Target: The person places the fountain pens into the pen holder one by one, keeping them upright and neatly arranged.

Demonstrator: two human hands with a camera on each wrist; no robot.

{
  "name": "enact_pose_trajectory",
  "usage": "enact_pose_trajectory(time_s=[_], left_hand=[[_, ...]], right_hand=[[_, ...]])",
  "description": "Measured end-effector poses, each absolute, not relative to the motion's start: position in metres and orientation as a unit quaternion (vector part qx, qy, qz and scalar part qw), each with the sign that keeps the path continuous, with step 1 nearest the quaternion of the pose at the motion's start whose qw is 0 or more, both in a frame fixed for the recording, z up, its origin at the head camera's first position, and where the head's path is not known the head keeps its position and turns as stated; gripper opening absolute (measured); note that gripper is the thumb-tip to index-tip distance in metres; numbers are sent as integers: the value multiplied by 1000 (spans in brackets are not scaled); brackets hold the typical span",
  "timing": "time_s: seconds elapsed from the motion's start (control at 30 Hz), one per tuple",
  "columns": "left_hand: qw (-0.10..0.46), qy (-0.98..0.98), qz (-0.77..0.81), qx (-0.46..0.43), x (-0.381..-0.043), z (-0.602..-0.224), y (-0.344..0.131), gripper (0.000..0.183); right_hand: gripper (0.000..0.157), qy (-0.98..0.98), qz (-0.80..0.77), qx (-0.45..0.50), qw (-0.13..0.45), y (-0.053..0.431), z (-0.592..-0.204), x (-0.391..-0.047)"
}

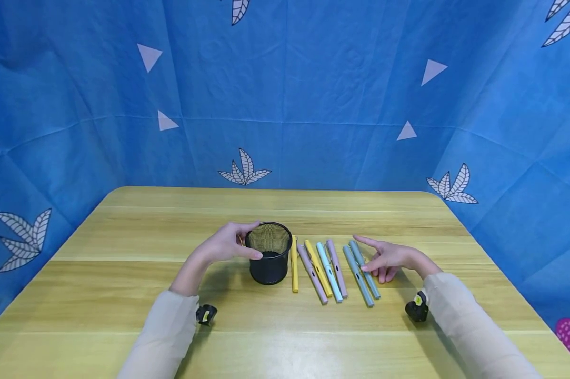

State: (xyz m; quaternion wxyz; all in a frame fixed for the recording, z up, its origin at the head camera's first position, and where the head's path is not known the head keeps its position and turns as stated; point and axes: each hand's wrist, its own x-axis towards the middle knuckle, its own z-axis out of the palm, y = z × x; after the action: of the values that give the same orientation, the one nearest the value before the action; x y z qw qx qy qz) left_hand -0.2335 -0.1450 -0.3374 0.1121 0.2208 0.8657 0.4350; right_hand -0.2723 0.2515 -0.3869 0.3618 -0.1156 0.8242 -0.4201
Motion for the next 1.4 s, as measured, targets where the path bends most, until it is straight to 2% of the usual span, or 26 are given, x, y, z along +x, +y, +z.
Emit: enact_pose_trajectory(time_s=[0.37, 0.9, 1.4], left_hand=[[117, 870, 426, 220, -233, -335, -145, 75], [121, 869, 427, 219, -234, -334, -144, 75], [128, 869, 428, 213, -233, -332, -144, 75]], right_hand=[[88, 831, -401, -101, 372, 247, -383, -275], [91, 849, -364, -85, 374, 239, -379, -279], [89, 818, -416, -69, 392, 239, -380, -281]])
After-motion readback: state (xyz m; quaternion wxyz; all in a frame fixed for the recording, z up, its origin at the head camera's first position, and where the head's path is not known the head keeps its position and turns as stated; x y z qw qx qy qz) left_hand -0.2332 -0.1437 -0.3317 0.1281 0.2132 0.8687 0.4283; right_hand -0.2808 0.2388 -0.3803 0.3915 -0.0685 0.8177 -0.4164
